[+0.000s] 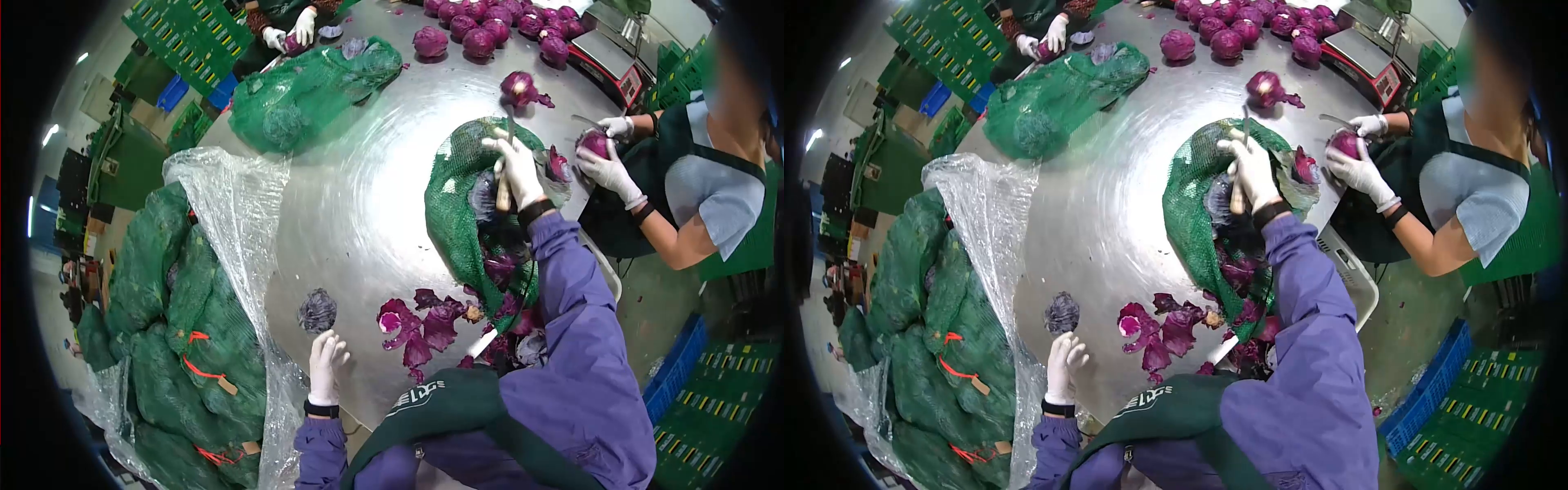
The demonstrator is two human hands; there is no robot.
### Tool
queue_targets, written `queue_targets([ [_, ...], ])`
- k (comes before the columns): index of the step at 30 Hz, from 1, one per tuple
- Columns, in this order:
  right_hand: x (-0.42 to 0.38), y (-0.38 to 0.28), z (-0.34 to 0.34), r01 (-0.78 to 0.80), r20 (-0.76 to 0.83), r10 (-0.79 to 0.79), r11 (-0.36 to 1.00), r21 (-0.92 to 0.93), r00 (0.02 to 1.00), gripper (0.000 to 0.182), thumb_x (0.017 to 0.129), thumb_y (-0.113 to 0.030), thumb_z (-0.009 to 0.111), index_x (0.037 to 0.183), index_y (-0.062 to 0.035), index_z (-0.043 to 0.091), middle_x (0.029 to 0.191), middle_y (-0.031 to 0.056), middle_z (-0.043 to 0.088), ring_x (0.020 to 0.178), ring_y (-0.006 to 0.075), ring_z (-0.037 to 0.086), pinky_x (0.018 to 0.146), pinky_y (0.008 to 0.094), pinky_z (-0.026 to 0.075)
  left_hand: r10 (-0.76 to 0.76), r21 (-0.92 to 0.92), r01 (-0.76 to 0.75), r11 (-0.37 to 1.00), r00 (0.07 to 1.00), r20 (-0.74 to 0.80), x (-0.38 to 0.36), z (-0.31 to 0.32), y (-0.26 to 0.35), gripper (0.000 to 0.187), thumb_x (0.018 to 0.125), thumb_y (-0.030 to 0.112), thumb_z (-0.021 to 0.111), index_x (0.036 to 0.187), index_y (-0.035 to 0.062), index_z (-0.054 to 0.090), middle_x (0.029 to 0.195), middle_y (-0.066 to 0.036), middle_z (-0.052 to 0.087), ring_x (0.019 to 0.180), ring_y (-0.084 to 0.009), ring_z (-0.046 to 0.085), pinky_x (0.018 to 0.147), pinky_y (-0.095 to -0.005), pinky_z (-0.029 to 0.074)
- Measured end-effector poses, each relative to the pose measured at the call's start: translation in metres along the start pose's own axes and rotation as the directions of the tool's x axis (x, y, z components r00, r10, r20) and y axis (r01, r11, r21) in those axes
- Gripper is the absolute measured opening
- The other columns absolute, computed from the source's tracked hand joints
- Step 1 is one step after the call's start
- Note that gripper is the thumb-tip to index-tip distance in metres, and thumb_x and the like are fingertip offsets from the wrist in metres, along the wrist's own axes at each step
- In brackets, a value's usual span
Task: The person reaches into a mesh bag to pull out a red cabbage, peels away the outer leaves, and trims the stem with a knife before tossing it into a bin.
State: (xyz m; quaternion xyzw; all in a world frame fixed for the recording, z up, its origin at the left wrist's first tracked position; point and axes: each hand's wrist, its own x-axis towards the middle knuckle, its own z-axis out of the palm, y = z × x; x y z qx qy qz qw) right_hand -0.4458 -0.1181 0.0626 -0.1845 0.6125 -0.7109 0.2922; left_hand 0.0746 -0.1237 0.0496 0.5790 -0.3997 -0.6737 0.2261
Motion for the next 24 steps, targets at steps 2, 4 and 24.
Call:
queue_targets([
  [2, -0.035, -0.010, 0.014, -0.009, 0.085, 0.030, 0.973, -0.230, 0.996, 0.031, 0.094, -0.022, 0.058, 0.117, -0.0013, 0.061, 0.097, 0.0082, 0.070, 0.057, 0.0096, 0.054, 0.052, 0.0252, 0.045, 0.008, 0.009, -0.008, 1.000, 1.000, -0.017, 0.010, -0.005, -0.001, 0.042, 0.096, 0.033, 0.060, 0.131, 0.0099, 0.051, 0.122, -0.009, 0.056, 0.102, -0.0183, 0.059, 0.088, -0.0371, 0.052],
  [4, -0.063, 0.013, 0.022, 0.133, 0.137, -0.067, 0.819, -0.558, 0.988, 0.029, 0.089, -0.027, 0.065, 0.105, -0.0030, 0.062, 0.090, 0.0100, 0.068, 0.066, 0.0184, 0.060, 0.061, 0.0327, 0.050, 0.067, 0.016, -0.066, 0.998, 0.997, -0.047, 0.016, -0.010, -0.003, 0.038, 0.097, 0.030, 0.059, 0.128, 0.0102, 0.054, 0.118, -0.007, 0.058, 0.098, -0.0153, 0.061, 0.085, -0.0353, 0.052],
  [24, -0.390, 0.103, -0.012, -0.593, 0.421, 0.559, 0.803, -0.061, 0.714, 0.032, 0.095, -0.014, 0.059, 0.127, -0.0082, 0.056, 0.083, 0.0006, 0.065, 0.053, 0.0053, 0.055, 0.049, 0.0202, 0.047, 0.185, -0.027, -0.195, 0.980, 0.865, 0.466, 0.062, 0.179, 0.029, 0.049, 0.094, 0.028, 0.064, 0.135, 0.0070, 0.048, 0.123, -0.011, 0.059, 0.112, -0.0209, 0.058, 0.093, -0.0353, 0.047],
])
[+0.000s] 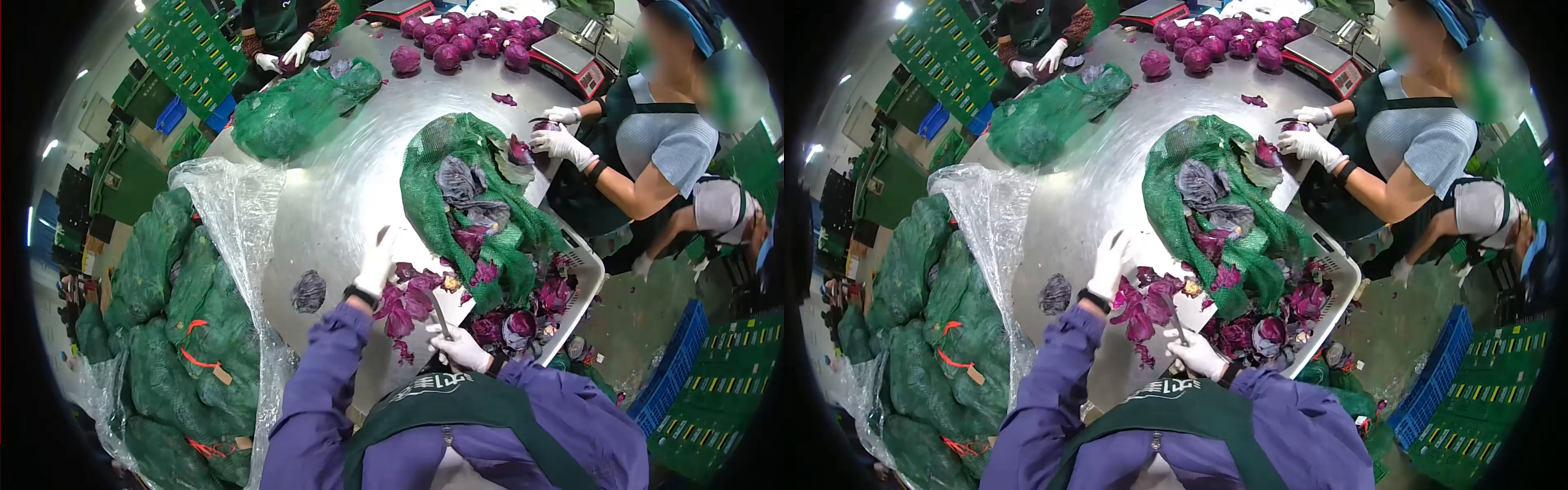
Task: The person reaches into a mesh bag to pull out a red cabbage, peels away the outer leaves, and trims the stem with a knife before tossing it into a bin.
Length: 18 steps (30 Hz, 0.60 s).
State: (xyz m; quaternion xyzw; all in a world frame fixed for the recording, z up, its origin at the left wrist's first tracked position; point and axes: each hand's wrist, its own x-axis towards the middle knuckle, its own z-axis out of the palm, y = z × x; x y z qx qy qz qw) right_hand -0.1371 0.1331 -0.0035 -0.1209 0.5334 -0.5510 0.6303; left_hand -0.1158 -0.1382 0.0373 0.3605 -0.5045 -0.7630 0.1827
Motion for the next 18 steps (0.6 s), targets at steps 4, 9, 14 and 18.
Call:
queue_targets([
  [4, -0.024, 0.009, -0.014, 0.016, -0.085, -0.008, 0.996, 0.092, 0.996, 0.029, 0.097, -0.010, 0.056, 0.125, -0.0050, 0.056, 0.084, 0.0013, 0.065, 0.052, 0.0047, 0.052, 0.048, 0.0190, 0.044, 0.518, 0.694, -0.314, 0.648, 0.850, -0.099, 0.072, 0.085, 0.012, 0.090, 0.071, 0.040, 0.083, 0.139, -0.0027, 0.042, 0.135, -0.024, 0.050, 0.129, -0.0324, 0.047, 0.109, -0.0406, 0.037],
  [9, -0.046, 0.023, -0.039, 0.007, -0.265, 0.003, 0.999, 0.038, 0.964, 0.029, 0.098, -0.012, 0.054, 0.127, -0.0059, 0.054, 0.083, 0.0022, 0.064, 0.053, 0.0055, 0.053, 0.049, 0.0213, 0.046, 0.055, 0.454, -0.126, 0.882, 0.984, 0.167, 0.140, 0.062, -0.026, 0.058, 0.075, 0.015, 0.071, 0.129, 0.0007, 0.053, 0.104, -0.014, 0.066, 0.092, -0.0241, 0.062, 0.083, -0.0329, 0.050],
  [14, -0.053, 0.022, -0.060, 0.027, -0.351, -0.002, 0.997, 0.067, 0.936, 0.026, 0.098, -0.012, 0.054, 0.124, -0.0050, 0.056, 0.081, 0.0020, 0.064, 0.053, 0.0049, 0.052, 0.049, 0.0210, 0.045, -0.203, 0.036, 0.200, 0.979, 0.974, 0.097, 0.124, 0.070, -0.041, 0.043, 0.075, 0.006, 0.068, 0.118, 0.0014, 0.061, 0.103, -0.009, 0.067, 0.090, -0.0193, 0.062, 0.077, -0.0336, 0.051],
  [18, -0.057, 0.009, -0.066, 0.076, -0.398, -0.061, 0.997, 0.023, 0.916, 0.027, 0.098, -0.013, 0.055, 0.124, -0.0060, 0.057, 0.079, 0.0007, 0.063, 0.053, 0.0040, 0.050, 0.048, 0.0202, 0.043, 0.213, 0.529, -0.092, 0.844, 0.962, -0.173, 0.137, 0.056, -0.037, 0.046, 0.075, 0.011, 0.075, 0.118, 0.0046, 0.059, 0.105, -0.008, 0.065, 0.100, -0.0236, 0.061, 0.091, -0.0368, 0.046],
])
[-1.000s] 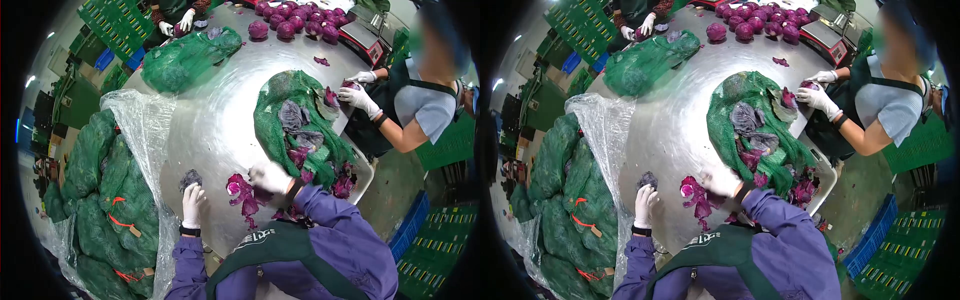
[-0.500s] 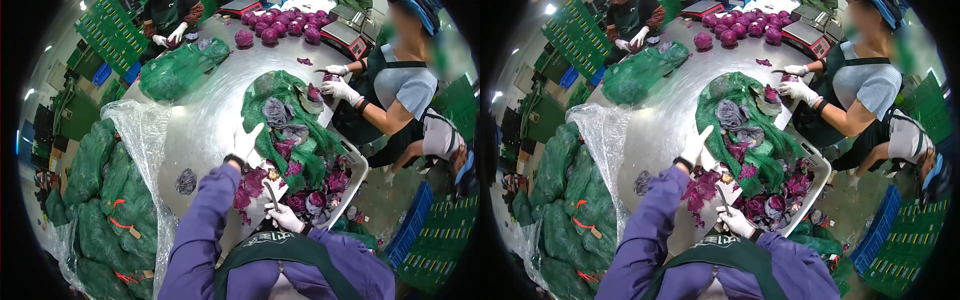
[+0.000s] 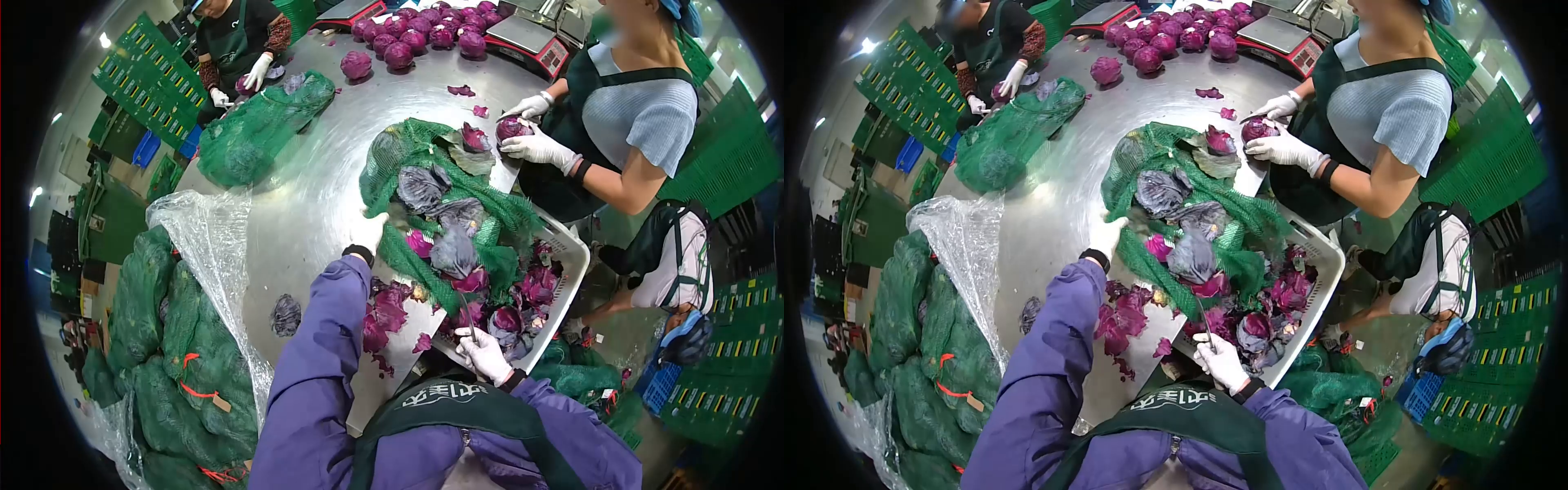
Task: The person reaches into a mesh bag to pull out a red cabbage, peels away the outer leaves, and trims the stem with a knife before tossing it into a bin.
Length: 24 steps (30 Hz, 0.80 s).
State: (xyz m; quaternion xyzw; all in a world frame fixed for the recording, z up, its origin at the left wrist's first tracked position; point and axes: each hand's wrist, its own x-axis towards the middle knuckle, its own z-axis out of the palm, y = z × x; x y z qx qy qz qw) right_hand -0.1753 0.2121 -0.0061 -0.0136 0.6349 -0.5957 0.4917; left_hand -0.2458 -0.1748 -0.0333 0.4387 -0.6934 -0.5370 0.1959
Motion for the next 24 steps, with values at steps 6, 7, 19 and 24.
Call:
queue_targets([
  [6, 0.002, -0.001, -0.004, 0.034, -0.071, -0.033, 0.999, 0.004, 0.997, 0.025, 0.098, -0.015, 0.056, 0.121, -0.0066, 0.060, 0.077, 0.0008, 0.064, 0.052, 0.0036, 0.050, 0.047, 0.0193, 0.042, 0.500, 0.319, -0.547, 0.774, 0.837, 0.221, -0.006, 0.021, 0.071, 0.047, 0.080, 0.020, 0.067, 0.125, 0.0079, 0.058, 0.119, -0.017, 0.061, 0.118, -0.0357, 0.053, 0.100, -0.0452, 0.043],
  [7, 0.001, 0.002, -0.004, 0.030, -0.070, -0.030, 1.000, 0.003, 0.997, 0.025, 0.098, -0.015, 0.056, 0.121, -0.0066, 0.060, 0.077, 0.0008, 0.064, 0.052, 0.0036, 0.050, 0.047, 0.0193, 0.042, 0.429, 0.403, -0.447, 0.798, 0.892, 0.140, -0.008, 0.035, 0.072, 0.047, 0.081, 0.020, 0.066, 0.125, 0.0075, 0.059, 0.118, -0.018, 0.061, 0.117, -0.0363, 0.054, 0.099, -0.0459, 0.044],
  [19, 0.006, -0.011, -0.001, 0.074, -0.082, -0.078, 0.996, -0.049, 0.994, 0.026, 0.098, -0.014, 0.057, 0.122, -0.0051, 0.059, 0.079, 0.0003, 0.064, 0.054, 0.0035, 0.050, 0.050, 0.0200, 0.043, 0.775, 0.317, -0.804, 0.503, 0.582, 0.247, -0.047, 0.043, 0.096, 0.040, 0.069, 0.020, 0.079, 0.106, 0.0117, 0.068, 0.109, -0.010, 0.063, 0.105, -0.0311, 0.056, 0.093, -0.0414, 0.046],
  [24, 0.014, -0.029, 0.003, 0.118, -0.101, -0.116, 0.993, 0.017, 0.988, 0.028, 0.098, -0.014, 0.055, 0.124, -0.0040, 0.057, 0.079, -0.0009, 0.062, 0.052, 0.0027, 0.048, 0.048, 0.0184, 0.040, 0.546, 0.530, -0.595, 0.605, 0.794, 0.268, -0.037, 0.083, 0.111, 0.068, 0.064, 0.037, 0.083, 0.122, 0.0092, 0.060, 0.124, -0.012, 0.051, 0.112, -0.0325, 0.048, 0.096, -0.0430, 0.045],
])
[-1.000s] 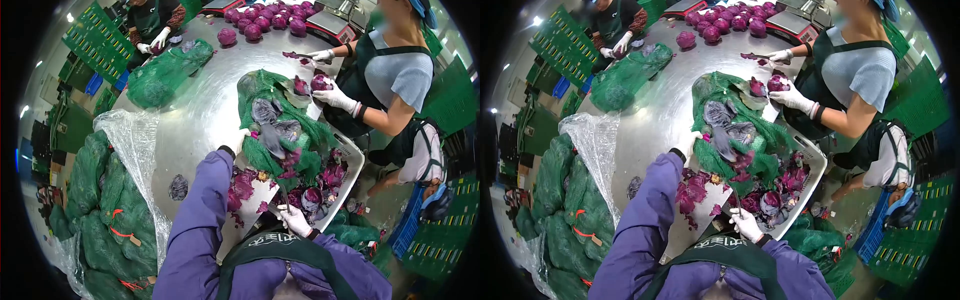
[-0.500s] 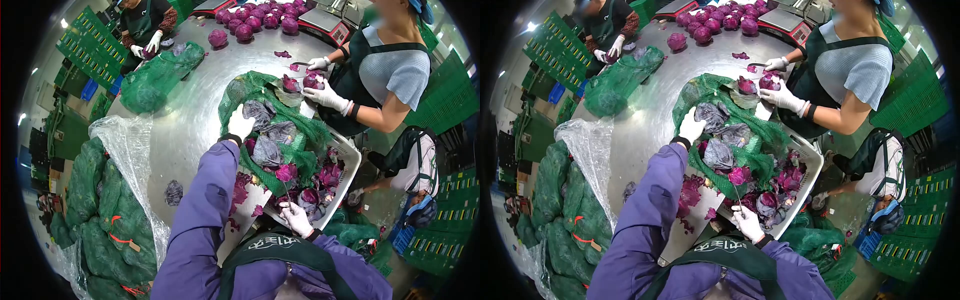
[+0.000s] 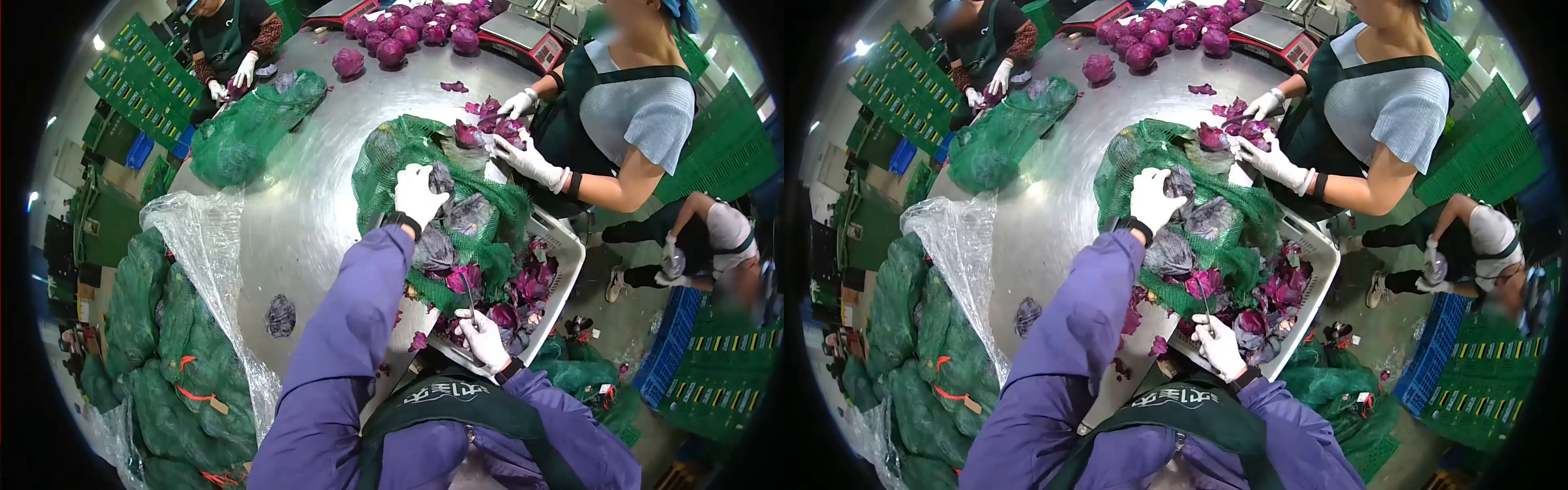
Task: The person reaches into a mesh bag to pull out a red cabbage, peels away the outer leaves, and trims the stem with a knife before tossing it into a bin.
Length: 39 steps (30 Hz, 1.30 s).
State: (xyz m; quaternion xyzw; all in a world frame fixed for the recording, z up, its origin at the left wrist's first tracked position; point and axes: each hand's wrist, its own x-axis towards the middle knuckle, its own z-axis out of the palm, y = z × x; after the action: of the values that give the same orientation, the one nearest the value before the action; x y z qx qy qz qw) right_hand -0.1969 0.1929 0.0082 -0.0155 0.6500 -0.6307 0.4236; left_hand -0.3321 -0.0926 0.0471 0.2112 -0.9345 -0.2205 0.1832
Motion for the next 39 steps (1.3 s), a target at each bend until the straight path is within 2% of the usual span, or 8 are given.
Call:
queue_targets([
  [4, -0.001, 0.007, 0.004, 0.044, 0.024, -0.044, 0.999, 0.003, 0.999, 0.028, 0.098, -0.014, 0.056, 0.124, -0.0043, 0.058, 0.080, -0.0008, 0.063, 0.052, 0.0024, 0.048, 0.048, 0.0187, 0.040, -0.235, 0.001, 0.246, 0.969, 0.923, 0.304, 0.018, -0.011, 0.003, 0.094, 0.057, 0.050, 0.085, 0.139, 0.0197, 0.049, 0.141, -0.025, 0.039, 0.129, -0.0421, 0.041, 0.107, -0.0439, 0.040],
  [8, -0.010, 0.016, 0.005, 0.018, 0.035, -0.019, 0.999, 0.034, 0.999, 0.028, 0.097, -0.013, 0.057, 0.124, -0.0035, 0.058, 0.080, -0.0003, 0.063, 0.052, 0.0029, 0.048, 0.048, 0.0193, 0.041, 0.097, -0.064, -0.073, 0.995, 0.744, 0.661, 0.022, -0.031, -0.019, 0.118, 0.050, 0.031, 0.091, 0.150, 0.0243, 0.028, 0.147, -0.031, 0.024, 0.129, -0.0498, 0.041, 0.109, -0.0462, 0.039],
  [14, -0.007, 0.016, 0.012, -0.034, 0.078, 0.036, 0.999, -0.030, 0.996, 0.030, 0.096, -0.012, 0.057, 0.126, -0.0069, 0.058, 0.080, 0.0000, 0.063, 0.056, 0.0047, 0.051, 0.052, 0.0203, 0.045, -0.024, -0.086, 0.049, 0.995, 0.962, 0.270, -0.015, -0.002, -0.008, 0.108, 0.051, 0.027, 0.091, 0.142, 0.0184, 0.034, 0.139, -0.025, 0.036, 0.123, -0.0450, 0.046, 0.105, -0.0459, 0.043],
  [20, 0.042, 0.017, 0.041, 0.453, 0.194, -0.410, 0.826, -0.336, 0.891, 0.039, 0.091, -0.012, 0.060, 0.127, 0.0013, 0.055, 0.087, 0.0114, 0.068, 0.075, 0.0171, 0.062, 0.074, 0.0325, 0.052, -0.226, -0.303, 0.292, 0.907, 0.945, 0.237, -0.037, -0.038, -0.011, 0.105, 0.057, 0.038, 0.092, 0.140, 0.0062, 0.035, 0.130, -0.021, 0.048, 0.121, -0.0334, 0.052, 0.103, -0.0402, 0.043],
  [28, 0.049, -0.032, -0.022, 0.178, -0.158, -0.171, 0.983, 0.035, 0.973, 0.036, 0.099, -0.014, 0.051, 0.134, -0.0086, 0.054, 0.082, -0.0003, 0.060, 0.053, 0.0035, 0.048, 0.047, 0.0189, 0.042, -0.201, -0.794, 0.570, -0.210, 0.770, 0.606, -0.161, -0.143, -0.013, 0.070, 0.083, 0.011, 0.075, 0.142, 0.0061, 0.036, 0.128, -0.009, 0.055, 0.114, -0.0225, 0.057, 0.097, -0.0373, 0.048],
  [32, 0.001, -0.060, 0.027, 0.589, 0.032, -0.629, 0.707, -0.392, 0.777, 0.052, 0.091, -0.021, 0.066, 0.138, -0.0051, 0.051, 0.097, 0.0060, 0.063, 0.079, 0.0146, 0.063, 0.074, 0.0265, 0.052, -0.259, -0.845, 0.450, 0.289, 0.886, 0.384, -0.230, -0.100, -0.013, 0.076, 0.075, 0.017, 0.082, 0.139, 0.0078, 0.040, 0.125, -0.011, 0.057, 0.116, -0.0267, 0.056, 0.101, -0.0404, 0.046],
  [35, -0.002, -0.049, 0.063, 0.630, 0.165, -0.661, 0.565, -0.533, 0.732, 0.048, 0.085, -0.022, 0.071, 0.128, -0.0063, 0.057, 0.103, 0.0139, 0.063, 0.093, 0.0257, 0.065, 0.085, 0.0329, 0.051, -0.190, -0.357, 0.302, 0.884, 0.930, 0.315, -0.271, -0.060, -0.020, 0.100, 0.058, 0.037, 0.088, 0.139, 0.0062, 0.038, 0.126, -0.021, 0.048, 0.121, -0.0380, 0.048, 0.102, -0.0465, 0.044],
  [39, 0.035, -0.017, 0.044, 0.541, 0.086, -0.639, 0.563, -0.625, 0.764, 0.020, 0.089, -0.022, 0.065, 0.097, -0.0030, 0.064, 0.094, 0.0159, 0.065, 0.081, 0.0345, 0.065, 0.074, 0.0393, 0.051, -0.209, -0.284, 0.298, 0.911, 0.929, 0.305, -0.289, -0.059, 0.003, 0.101, 0.059, 0.042, 0.089, 0.142, 0.0153, 0.037, 0.131, -0.020, 0.041, 0.123, -0.0396, 0.048, 0.099, -0.0475, 0.047],
])
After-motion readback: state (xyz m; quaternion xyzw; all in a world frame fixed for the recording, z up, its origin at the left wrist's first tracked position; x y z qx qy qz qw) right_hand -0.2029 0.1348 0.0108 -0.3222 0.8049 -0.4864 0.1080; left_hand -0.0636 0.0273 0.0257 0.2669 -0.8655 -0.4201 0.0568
